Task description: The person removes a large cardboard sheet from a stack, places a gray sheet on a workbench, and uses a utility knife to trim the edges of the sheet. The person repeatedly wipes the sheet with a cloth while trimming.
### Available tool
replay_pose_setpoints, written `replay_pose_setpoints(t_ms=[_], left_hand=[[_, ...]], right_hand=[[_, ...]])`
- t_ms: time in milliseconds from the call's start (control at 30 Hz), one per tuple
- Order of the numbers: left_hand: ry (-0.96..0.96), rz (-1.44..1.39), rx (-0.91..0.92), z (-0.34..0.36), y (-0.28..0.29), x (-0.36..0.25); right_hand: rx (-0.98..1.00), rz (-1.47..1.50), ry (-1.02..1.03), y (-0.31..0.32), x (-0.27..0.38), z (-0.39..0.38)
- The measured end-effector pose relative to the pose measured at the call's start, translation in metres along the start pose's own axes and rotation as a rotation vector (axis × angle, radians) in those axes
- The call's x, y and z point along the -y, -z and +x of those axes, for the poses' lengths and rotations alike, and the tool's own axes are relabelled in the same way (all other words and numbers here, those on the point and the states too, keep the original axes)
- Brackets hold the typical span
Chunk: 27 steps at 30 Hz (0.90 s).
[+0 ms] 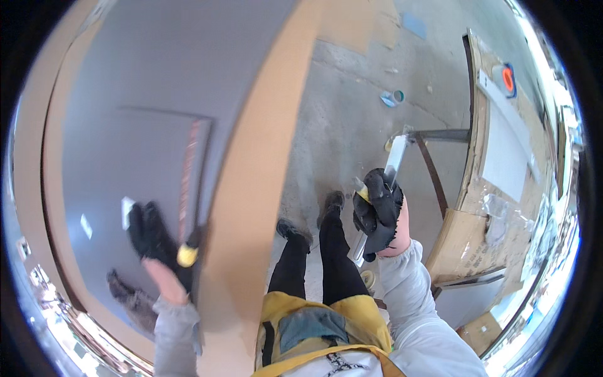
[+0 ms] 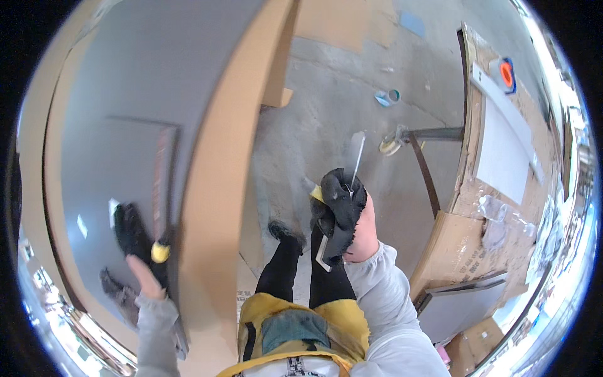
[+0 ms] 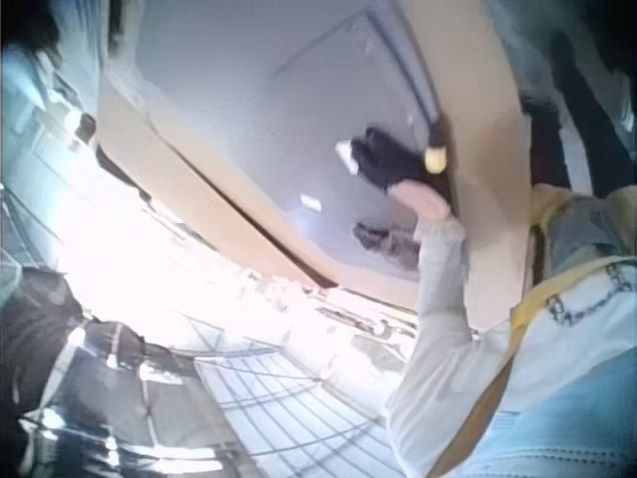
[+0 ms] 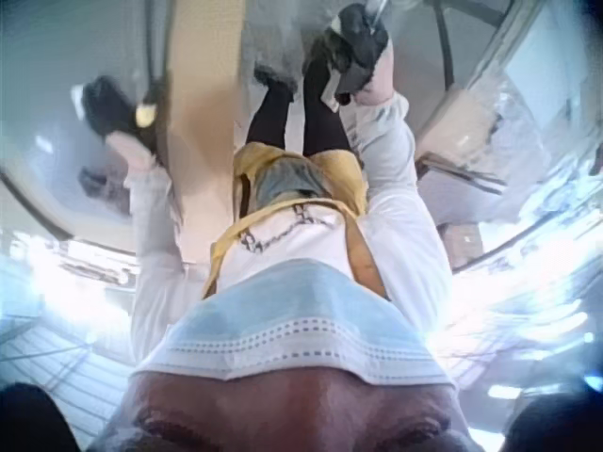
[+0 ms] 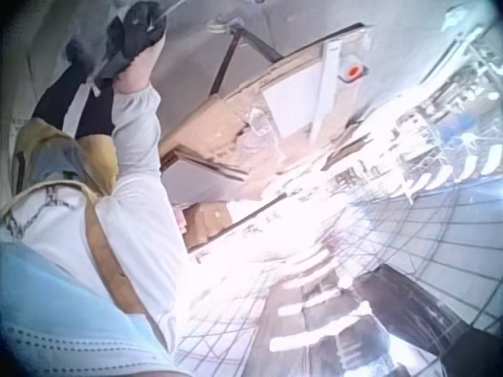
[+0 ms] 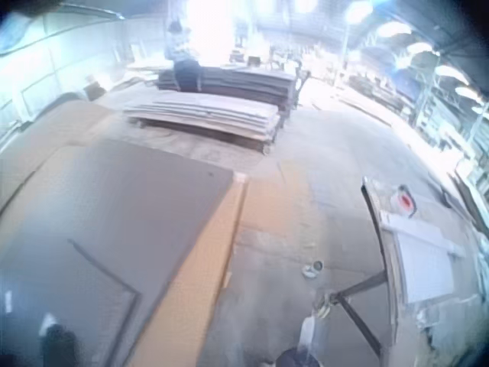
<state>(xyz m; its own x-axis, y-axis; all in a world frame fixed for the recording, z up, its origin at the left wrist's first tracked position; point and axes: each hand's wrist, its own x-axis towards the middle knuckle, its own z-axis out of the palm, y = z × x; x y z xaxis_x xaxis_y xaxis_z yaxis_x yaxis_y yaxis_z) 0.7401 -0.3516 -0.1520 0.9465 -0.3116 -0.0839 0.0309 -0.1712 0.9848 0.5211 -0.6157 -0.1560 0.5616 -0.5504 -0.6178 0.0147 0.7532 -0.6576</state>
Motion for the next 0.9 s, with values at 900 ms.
replay_pose_setpoints(t_ms=[900], left_hand=[[-0.376, 0.770, -0.282, 0.108, 0.097, 0.004]], right_hand=[[0.253, -0.449, 0.041, -0.159, -0.037, 0.006]])
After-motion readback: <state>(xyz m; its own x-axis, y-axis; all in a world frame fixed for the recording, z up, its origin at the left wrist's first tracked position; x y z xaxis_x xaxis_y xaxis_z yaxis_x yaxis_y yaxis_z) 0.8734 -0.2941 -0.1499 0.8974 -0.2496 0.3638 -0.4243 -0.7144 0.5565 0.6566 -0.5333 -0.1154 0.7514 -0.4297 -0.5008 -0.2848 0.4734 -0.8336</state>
